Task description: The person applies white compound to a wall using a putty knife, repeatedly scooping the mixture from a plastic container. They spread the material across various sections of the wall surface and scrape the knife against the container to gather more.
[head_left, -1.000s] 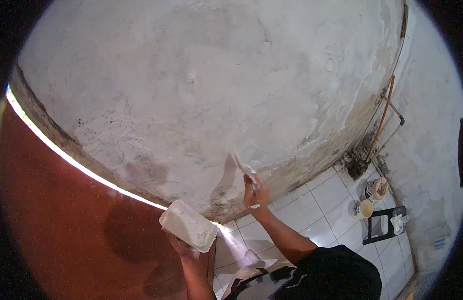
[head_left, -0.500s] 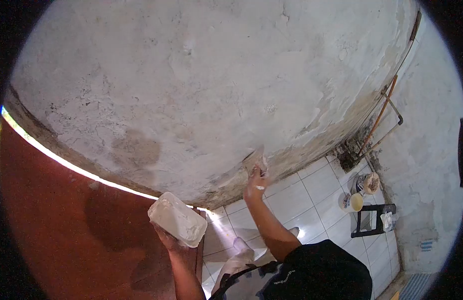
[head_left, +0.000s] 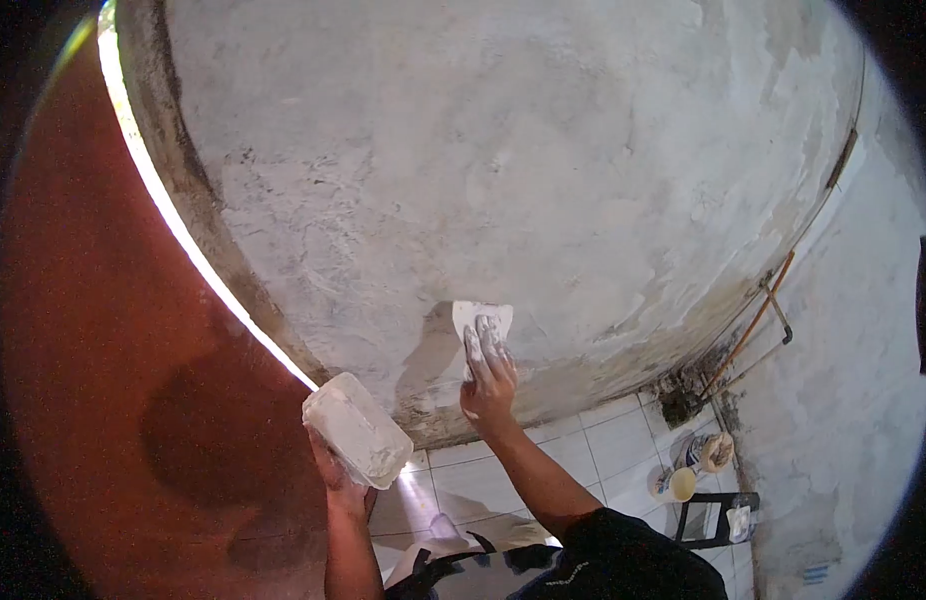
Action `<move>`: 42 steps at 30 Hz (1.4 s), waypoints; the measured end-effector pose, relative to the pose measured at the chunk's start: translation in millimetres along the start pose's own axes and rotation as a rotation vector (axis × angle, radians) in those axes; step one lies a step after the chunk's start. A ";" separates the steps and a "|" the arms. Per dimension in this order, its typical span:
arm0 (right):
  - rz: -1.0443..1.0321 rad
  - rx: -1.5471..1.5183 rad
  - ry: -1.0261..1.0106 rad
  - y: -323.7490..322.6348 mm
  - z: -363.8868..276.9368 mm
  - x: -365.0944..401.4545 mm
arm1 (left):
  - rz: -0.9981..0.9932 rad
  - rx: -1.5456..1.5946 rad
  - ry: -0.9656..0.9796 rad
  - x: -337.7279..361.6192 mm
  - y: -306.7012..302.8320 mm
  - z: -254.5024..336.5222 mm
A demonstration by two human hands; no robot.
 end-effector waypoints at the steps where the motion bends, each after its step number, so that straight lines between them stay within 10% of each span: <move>1: -0.046 0.017 0.020 25.4 13.7 5.3 | 0.029 0.018 -0.035 2.8 3.6 0.9; 9: -0.427 0.075 0.149 66.4 50.7 118.2 | 0.016 0.030 0.030 -2.3 -18.4 2.1; 17: -0.127 0.098 0.354 -7.6 44.5 53.6 | -0.050 0.126 0.041 -5.0 -16.5 5.7; 23: 0.028 0.073 0.062 -12.0 -3.2 -13.3 | -0.028 0.122 0.061 -2.2 -18.9 6.7; 34: -0.574 0.187 0.012 70.0 51.5 139.2 | -0.028 0.149 0.078 -1.2 -21.6 13.8; 39: -0.352 0.197 0.437 5.0 68.4 91.3 | -0.031 0.166 0.065 0.2 -16.3 12.5; 42: 0.051 0.067 0.245 -19.7 77.0 60.1 | -0.040 0.164 0.055 7.1 -7.9 14.3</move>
Point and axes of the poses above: each hand's wrist, its own x-axis away from the middle knuckle, its own y-axis out of the palm, z = x × y, the point moved 6 cm from there along -x, towards the middle knuckle, and after that the axes turned 8 degrees about -x, right-handed, at the moved point
